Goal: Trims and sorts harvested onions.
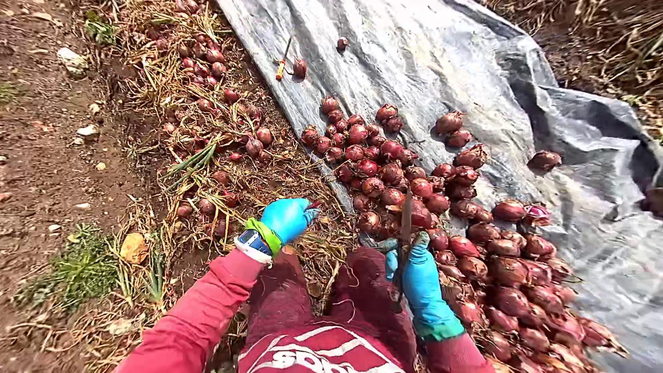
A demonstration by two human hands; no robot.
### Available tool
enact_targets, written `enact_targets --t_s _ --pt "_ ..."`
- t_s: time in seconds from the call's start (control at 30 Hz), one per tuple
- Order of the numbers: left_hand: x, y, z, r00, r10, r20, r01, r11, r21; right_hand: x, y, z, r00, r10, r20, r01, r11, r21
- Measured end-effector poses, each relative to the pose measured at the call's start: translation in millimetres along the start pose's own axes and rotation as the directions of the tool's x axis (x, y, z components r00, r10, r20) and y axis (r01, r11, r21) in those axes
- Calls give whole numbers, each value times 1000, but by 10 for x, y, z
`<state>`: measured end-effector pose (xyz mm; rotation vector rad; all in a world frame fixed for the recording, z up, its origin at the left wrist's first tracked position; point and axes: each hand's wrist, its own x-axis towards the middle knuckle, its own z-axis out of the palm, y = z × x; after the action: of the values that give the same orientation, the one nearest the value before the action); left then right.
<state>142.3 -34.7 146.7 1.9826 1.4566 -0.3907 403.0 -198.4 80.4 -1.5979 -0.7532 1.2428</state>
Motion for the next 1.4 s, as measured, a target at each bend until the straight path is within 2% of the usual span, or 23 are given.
enact_targets --t_s 0.03,0.1,0.17,0.2,0.23,0.27,0.3,0.33,0.4,0.47,0.53,0.63,0.7,0.77,0.83,0.93,0.97,1.03,1.1,1.13,1.23,1.33,1.4 --pt "-74 -395 29 998 -62 -4 62 998 -20 57 56 -36 999 19 -48 -19 1000 0" --pt "-377 -1282 219 969 -195 151 169 971 170 211 218 38 998 65 -12 -66 997 -41" --pt "-674 -1983 416 832 -408 377 258 884 389 301 377 278 984 155 93 -147 985 -87" --pt "-709 -2179 422 767 -481 426 307 857 414 337 441 427 967 202 154 -187 977 -104" --pt "-621 -2322 371 771 -488 410 356 863 358 391 489 599 950 234 208 -214 970 -114" --pt "-419 -2446 285 824 -461 329 404 886 230 450 525 776 932 258 255 -235 965 -120" --pt "-136 -2540 219 874 -437 213 427 900 93 490 552 927 914 285 288 -256 957 -134" --pt "198 -2617 201 895 -435 94 438 899 -10 507 558 1043 899 309 311 -275 950 -147" --pt "958 -2851 231 879 -476 -40 473 879 -65 557 525 1227 882 335 332 -296 941 -163" --pt "1571 -3119 331 855 -518 -21 518 855 11 611 485 1315 876 356 326 -314 933 -176" --pt "1852 -3188 401 810 -583 65 574 810 124 636 406 1349 870 400 289 -351 913 -208" --pt "1879 -3207 379 739 -659 137 643 752 146 696 334 1369 854 458 246 -406 883 -236" --pt "1803 -3249 209 792 -591 155 569 805 166 845 393 1451 830 505 236 -460 859 -223" --pt "1650 -3177 44 870 -462 171 452 887 97 993 544 1584 768 591 246 -566 806 -173" --pt "1346 -2874 -121 933 -337 125 346 936 -59 1078 653 1780 691 648 322 -640 754 -144" --pt "770 -2182 -302 990 -139 26 141 959 -245 1152 538 2015 662 476 580 -504 854 -126" --pt "616 -1944 -320 997 -70 14 71 967 -243 1146 427 2076 685 386 618 -435 897 -78" --pt "354 -1578 -254 998 47 31 -40 975 -219 1056 140 2115 770 227 597 -273 962 -14" --pt "205 -1324 -213 994 100 50 -83 960 -266 972 -98 1994 856 76 511 -43 996 -75" --pt "160 -1210 -241 992 97 83 -73 964 -256 916 -173 1894 878 43 477 23 991 -132" --pt "36 -761 -306 997 -5 76 13 995 -102 722 -275 1469 905 85 417 19 971 -240" --pt "-121 -197 -163 1000 -9 -4 9 989 -145 482 -154 1111 962 49 269 -30 997 -73" --pt "-153 30 12 999 -9 -45 0 980 -198 279 -135 788 977 16 213 -27 998 48"
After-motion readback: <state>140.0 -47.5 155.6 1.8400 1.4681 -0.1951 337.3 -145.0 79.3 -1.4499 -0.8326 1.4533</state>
